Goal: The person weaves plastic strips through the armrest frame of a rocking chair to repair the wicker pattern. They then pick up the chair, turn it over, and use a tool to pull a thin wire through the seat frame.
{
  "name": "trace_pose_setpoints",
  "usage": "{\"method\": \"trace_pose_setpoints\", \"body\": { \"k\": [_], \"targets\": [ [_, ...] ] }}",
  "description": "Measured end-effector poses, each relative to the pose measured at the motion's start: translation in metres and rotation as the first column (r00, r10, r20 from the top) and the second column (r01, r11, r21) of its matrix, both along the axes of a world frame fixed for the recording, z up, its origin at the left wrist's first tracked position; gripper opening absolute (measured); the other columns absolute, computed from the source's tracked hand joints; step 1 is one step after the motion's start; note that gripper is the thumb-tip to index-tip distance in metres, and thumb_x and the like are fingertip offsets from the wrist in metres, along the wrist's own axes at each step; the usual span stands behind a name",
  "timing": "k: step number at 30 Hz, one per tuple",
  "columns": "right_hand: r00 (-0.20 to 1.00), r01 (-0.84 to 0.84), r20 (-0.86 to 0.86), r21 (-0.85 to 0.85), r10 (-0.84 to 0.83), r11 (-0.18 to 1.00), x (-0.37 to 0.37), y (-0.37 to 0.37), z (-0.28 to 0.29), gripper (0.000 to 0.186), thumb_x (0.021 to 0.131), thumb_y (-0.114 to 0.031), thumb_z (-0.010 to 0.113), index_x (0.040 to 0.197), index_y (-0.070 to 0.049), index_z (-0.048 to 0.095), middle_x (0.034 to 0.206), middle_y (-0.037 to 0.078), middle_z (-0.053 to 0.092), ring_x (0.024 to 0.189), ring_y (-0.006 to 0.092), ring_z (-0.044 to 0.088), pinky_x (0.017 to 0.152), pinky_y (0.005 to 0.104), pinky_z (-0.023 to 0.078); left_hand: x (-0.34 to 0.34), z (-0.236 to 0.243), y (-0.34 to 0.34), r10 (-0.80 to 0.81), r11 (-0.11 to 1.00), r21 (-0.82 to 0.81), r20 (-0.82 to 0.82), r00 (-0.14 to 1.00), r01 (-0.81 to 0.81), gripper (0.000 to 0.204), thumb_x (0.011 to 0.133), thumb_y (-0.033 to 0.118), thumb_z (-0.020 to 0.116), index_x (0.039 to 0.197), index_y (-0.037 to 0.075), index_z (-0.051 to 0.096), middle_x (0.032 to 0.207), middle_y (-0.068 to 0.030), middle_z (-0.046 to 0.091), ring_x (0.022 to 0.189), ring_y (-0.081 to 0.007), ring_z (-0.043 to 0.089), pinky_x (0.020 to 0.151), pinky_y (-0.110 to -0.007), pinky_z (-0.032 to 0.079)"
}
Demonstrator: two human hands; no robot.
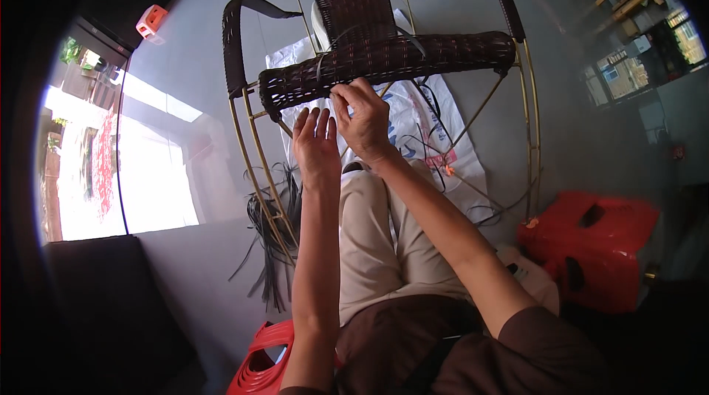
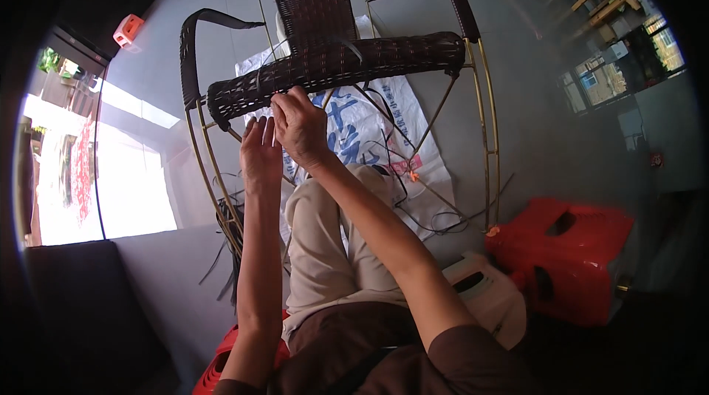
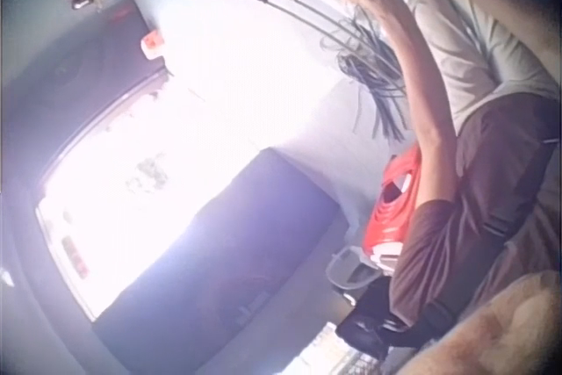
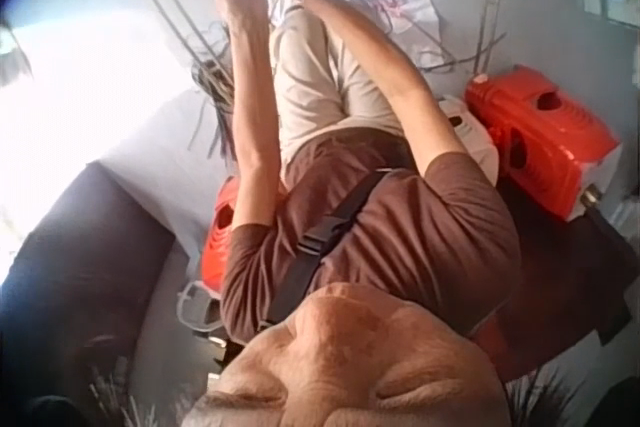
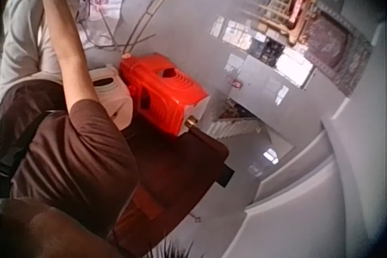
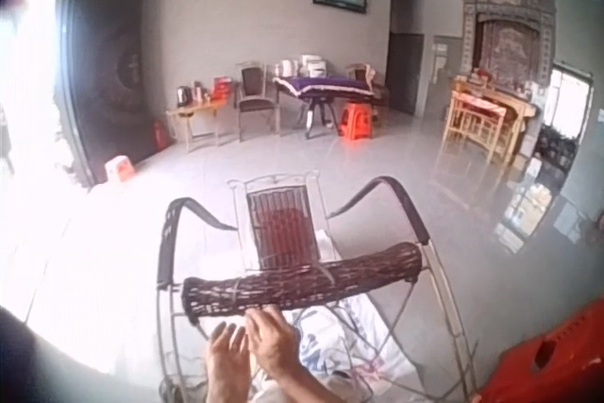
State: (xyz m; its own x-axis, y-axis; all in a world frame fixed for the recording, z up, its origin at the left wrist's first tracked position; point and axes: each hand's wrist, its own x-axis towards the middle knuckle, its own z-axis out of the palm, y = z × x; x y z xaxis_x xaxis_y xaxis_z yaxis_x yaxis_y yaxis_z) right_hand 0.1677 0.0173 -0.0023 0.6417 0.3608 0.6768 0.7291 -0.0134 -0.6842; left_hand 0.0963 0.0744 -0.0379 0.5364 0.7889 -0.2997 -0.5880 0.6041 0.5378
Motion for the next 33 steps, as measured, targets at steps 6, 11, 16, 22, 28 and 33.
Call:
{"method": "trace_pose_setpoints", "body": {
  "k": [6,11,16,22,28,33],
  "targets": [
    [1.000,-0.009,-0.023,0.020,0.009,1.000,-0.005,0.001,0.002,0.011,0.071,0.005,0.059,0.080,0.000,0.059,0.074,0.009,0.053,0.064,0.0229,0.056,0.057,0.0293,0.045,0.013,-0.008,0.022,-0.247,0.968,0.063,0.408,0.879,0.242,0.028,0.079,0.001,0.050,0.107,0.006,0.051,0.108,-0.0045,0.054,0.105,-0.0186,0.047,0.094,-0.034,0.035],
    [0.998,0.013,0.060,-0.025,-0.011,1.000,-0.001,0.001,0.003,0.010,0.070,0.005,0.060,0.079,0.000,0.059,0.075,0.009,0.054,0.065,0.0237,0.056,0.058,0.0300,0.046,0.020,-0.007,0.028,-0.319,0.947,0.110,0.414,0.853,0.302,0.030,0.077,-0.001,0.051,0.106,0.007,0.054,0.107,-0.0056,0.057,0.102,-0.0186,0.051,0.092,-0.034,0.037],
    [0.996,0.045,0.079,-0.030,-0.042,0.999,-0.002,0.000,0.002,0.011,0.069,0.004,0.062,0.079,0.000,0.060,0.074,0.009,0.054,0.065,0.0238,0.056,0.057,0.0300,0.046,0.021,-0.005,0.028,-0.323,0.946,0.171,0.404,0.856,0.276,0.027,0.077,-0.002,0.051,0.102,0.006,0.056,0.102,-0.0069,0.059,0.099,-0.0197,0.053,0.091,-0.036,0.039],
    [0.994,0.047,0.103,-0.031,-0.044,0.998,-0.002,0.001,0.001,0.011,0.069,0.004,0.063,0.079,-0.001,0.059,0.073,0.009,0.054,0.064,0.0236,0.056,0.057,0.0301,0.046,0.019,-0.003,0.029,-0.311,0.949,0.178,0.369,0.876,0.262,0.027,0.077,-0.003,0.051,0.101,0.008,0.056,0.101,-0.0065,0.059,0.099,-0.0202,0.053,0.090,-0.038,0.040],
    [0.991,0.048,0.130,-0.039,-0.042,0.998,0.000,0.001,0.002,0.012,0.068,0.004,0.062,0.078,0.000,0.059,0.074,0.009,0.055,0.065,0.0240,0.057,0.057,0.0302,0.046,0.020,-0.006,0.032,-0.335,0.939,0.209,0.359,0.872,0.274,0.030,0.076,-0.001,0.051,0.105,0.006,0.053,0.104,-0.0065,0.057,0.101,-0.0196,0.051,0.091,-0.037,0.039],
    [0.989,0.044,0.144,-0.039,-0.038,0.998,0.000,0.002,0.002,0.012,0.068,0.005,0.062,0.079,0.000,0.058,0.074,0.009,0.055,0.064,0.0240,0.057,0.057,0.0301,0.047,0.021,-0.010,0.036,-0.380,0.921,0.231,0.361,0.852,0.313,0.033,0.076,0.002,0.050,0.109,0.004,0.050,0.109,-0.0068,0.055,0.104,-0.0188,0.049,0.093,-0.035,0.036]
  ]
}}
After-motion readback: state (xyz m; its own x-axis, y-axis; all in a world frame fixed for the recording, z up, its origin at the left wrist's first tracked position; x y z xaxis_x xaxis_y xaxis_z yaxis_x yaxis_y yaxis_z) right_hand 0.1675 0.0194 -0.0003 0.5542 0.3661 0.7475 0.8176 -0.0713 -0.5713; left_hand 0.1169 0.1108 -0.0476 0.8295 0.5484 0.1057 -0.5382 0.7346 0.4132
